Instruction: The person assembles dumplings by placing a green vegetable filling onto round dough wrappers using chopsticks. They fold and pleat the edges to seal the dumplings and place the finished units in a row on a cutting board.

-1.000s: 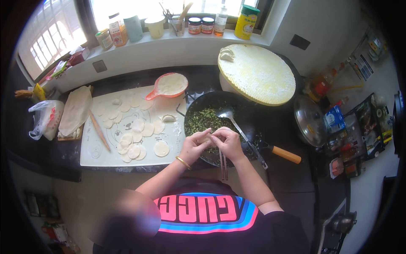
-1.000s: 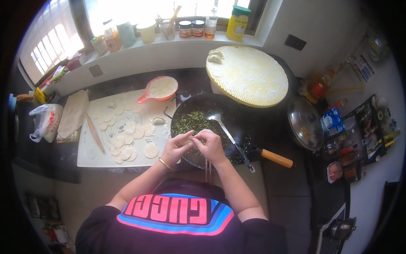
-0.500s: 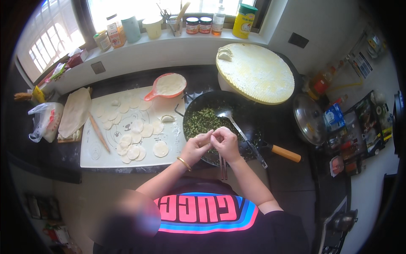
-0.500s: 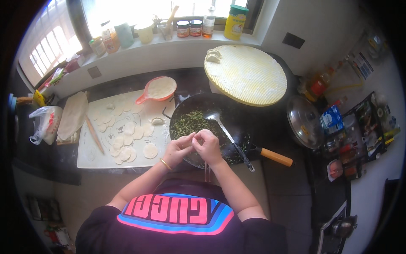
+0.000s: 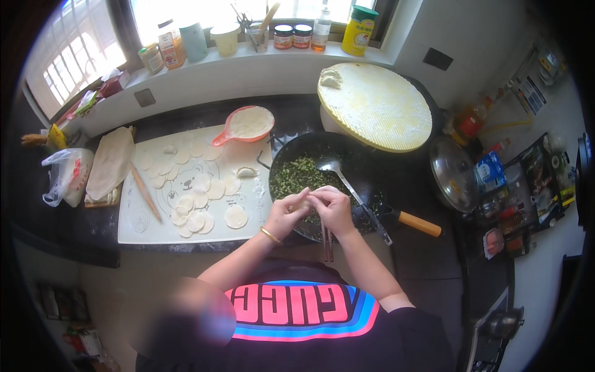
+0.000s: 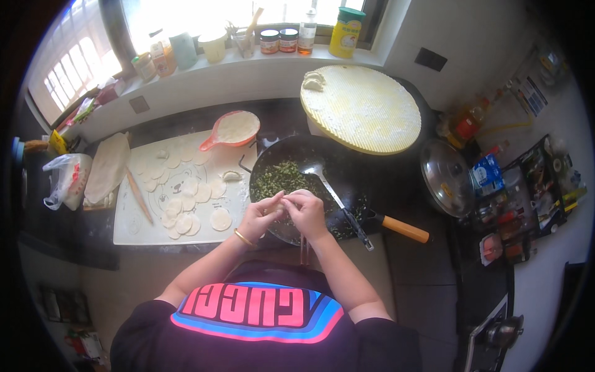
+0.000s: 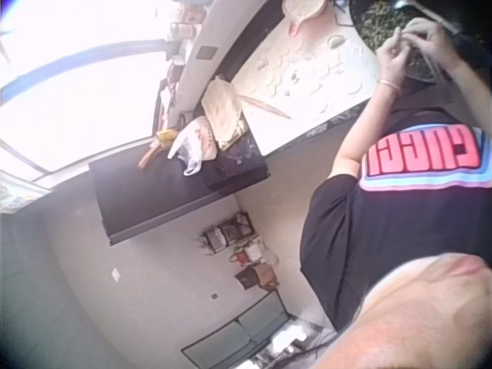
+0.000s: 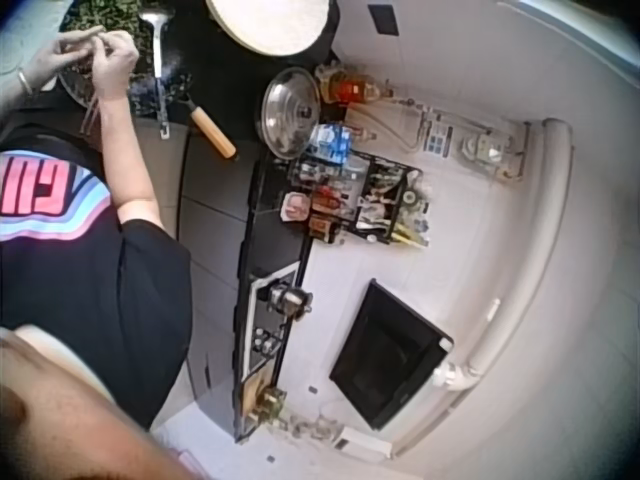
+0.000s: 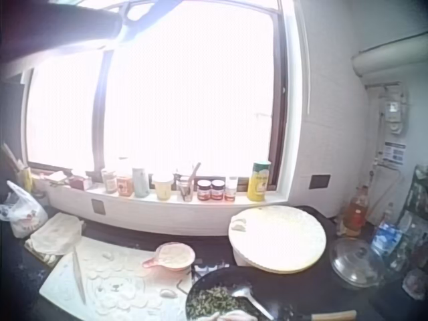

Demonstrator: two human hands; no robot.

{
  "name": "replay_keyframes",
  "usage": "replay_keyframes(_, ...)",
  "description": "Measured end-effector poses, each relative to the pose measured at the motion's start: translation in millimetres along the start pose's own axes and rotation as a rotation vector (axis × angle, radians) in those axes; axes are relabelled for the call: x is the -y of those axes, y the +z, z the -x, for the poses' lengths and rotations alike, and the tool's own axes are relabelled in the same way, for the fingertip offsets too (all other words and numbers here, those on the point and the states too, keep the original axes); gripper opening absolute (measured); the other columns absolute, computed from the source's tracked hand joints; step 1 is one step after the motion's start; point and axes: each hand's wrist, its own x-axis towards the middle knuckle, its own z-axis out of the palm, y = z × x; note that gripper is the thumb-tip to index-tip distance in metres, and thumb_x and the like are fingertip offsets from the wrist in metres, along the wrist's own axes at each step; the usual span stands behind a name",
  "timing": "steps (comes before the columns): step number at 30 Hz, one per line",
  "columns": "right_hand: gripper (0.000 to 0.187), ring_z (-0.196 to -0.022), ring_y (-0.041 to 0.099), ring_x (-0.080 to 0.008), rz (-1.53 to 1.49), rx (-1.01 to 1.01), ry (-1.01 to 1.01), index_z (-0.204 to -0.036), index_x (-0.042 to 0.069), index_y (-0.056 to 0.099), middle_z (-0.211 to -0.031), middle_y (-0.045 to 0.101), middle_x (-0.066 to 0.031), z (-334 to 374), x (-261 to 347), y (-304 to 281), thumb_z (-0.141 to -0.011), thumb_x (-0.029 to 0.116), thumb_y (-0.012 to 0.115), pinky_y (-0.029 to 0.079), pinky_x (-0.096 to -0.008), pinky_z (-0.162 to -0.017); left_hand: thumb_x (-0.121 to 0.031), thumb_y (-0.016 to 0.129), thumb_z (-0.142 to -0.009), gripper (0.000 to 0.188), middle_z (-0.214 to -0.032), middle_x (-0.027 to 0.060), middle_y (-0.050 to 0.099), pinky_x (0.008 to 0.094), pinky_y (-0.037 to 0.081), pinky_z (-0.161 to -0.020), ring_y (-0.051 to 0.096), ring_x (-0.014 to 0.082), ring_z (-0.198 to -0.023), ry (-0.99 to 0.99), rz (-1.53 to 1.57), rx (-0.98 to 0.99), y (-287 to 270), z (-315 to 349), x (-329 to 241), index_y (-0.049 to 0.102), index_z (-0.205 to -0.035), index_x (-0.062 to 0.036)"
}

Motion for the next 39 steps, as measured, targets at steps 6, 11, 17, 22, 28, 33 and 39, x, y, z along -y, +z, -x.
replay_keyframes(6,0.004,-0.060,0.056,-0.0179,0.074,0.035,0.058,-0.069,0.001,0.062,-0.070,0.059,-0.0088,-2.4,2.5,-1.4,-0.070,0.005,0.064,0.044,-0.0292,-0.054,-0.003,0.060,-0.082,0.046,-0.113,0.0075,0.057,0.0263,0.046,-0.085,0.054,0.0122,-0.100,0.062,-0.028,0.020,1.4,1.1,2.2,0.047,-0.126,-0.0018)
replay_keyframes(11,0.009,-0.063,0.058,-0.0160,-0.079,0.040,0.129,-0.079,0.001,0.066,-0.076,0.062,-0.0077,0.7,1.0,0.3,-0.071,0.006,0.066,0.045,-0.0276,-0.058,-0.003,0.060,-0.082,0.046,-0.118,0.0091,0.055,0.0269,0.044,-0.088,0.053,0.0129,-0.103,0.004,-0.007,0.022,-6.5,0.3,6.9,0.046,-0.126,-0.0010)
replay_keyframes(17,0.006,-0.059,0.053,-0.0085,0.017,0.077,0.249,-0.073,0.000,0.064,-0.071,0.061,-0.0048,1.2,6.5,5.4,-0.073,0.006,0.066,0.042,-0.0230,-0.052,-0.007,0.061,-0.081,0.042,-0.109,0.0078,0.058,0.0251,0.044,-0.085,0.054,0.0132,-0.098,0.020,0.039,0.025,-7.9,7.1,-0.5,0.051,-0.122,-0.0009)
replay_keyframes(22,0.003,-0.059,0.056,-0.0112,0.157,0.052,0.086,-0.073,0.000,0.065,-0.068,0.058,-0.0065,-1.1,23.0,32.1,-0.072,0.003,0.065,0.043,-0.0241,-0.053,-0.008,0.059,-0.084,0.039,-0.109,0.0073,0.057,0.0256,0.046,-0.082,0.054,0.0136,-0.099,0.072,0.147,-0.023,-24.5,16.8,3.3,0.052,-0.121,-0.0011)
replay_keyframes(28,0.014,-0.063,0.058,-0.0216,0.219,0.276,-0.053,-0.089,-0.001,0.066,-0.078,0.060,-0.0116,5.2,35.7,82.5,-0.078,0.006,0.061,0.046,-0.0295,-0.059,-0.009,0.059,-0.084,0.035,-0.103,0.0092,0.057,0.0243,0.049,-0.075,0.056,0.0108,-0.089,-0.069,0.188,-0.104,-79.7,40.5,2.1,0.054,-0.118,-0.0029)
replay_keyframes(33,0.016,-0.073,0.058,-0.0292,0.236,0.428,0.074,-0.087,-0.001,0.066,-0.079,0.060,-0.0150,11.4,35.3,128.4,-0.077,0.012,0.062,0.046,-0.0366,-0.067,-0.004,0.060,-0.076,0.032,-0.100,0.0125,0.059,0.0304,0.048,-0.078,0.058,0.0215,-0.089,-0.031,-0.606,-0.188,-187.2,28.0,67.4,0.059,-0.107,-0.0060)
replay_keyframes(39,0.037,-0.101,0.054,-0.0360,0.440,0.500,0.223,-0.107,-0.004,0.057,-0.110,0.053,-0.0241,34.5,-16.1,188.3,-0.079,0.018,0.063,0.043,-0.0379,-0.087,-0.005,0.060,-0.071,0.026,-0.094,0.0156,0.058,0.0380,0.046,-0.081,0.057,0.0318,-0.091,0.150,-1.137,0.055,-200.0,-26.8,67.0,0.063,-0.097,-0.0084)
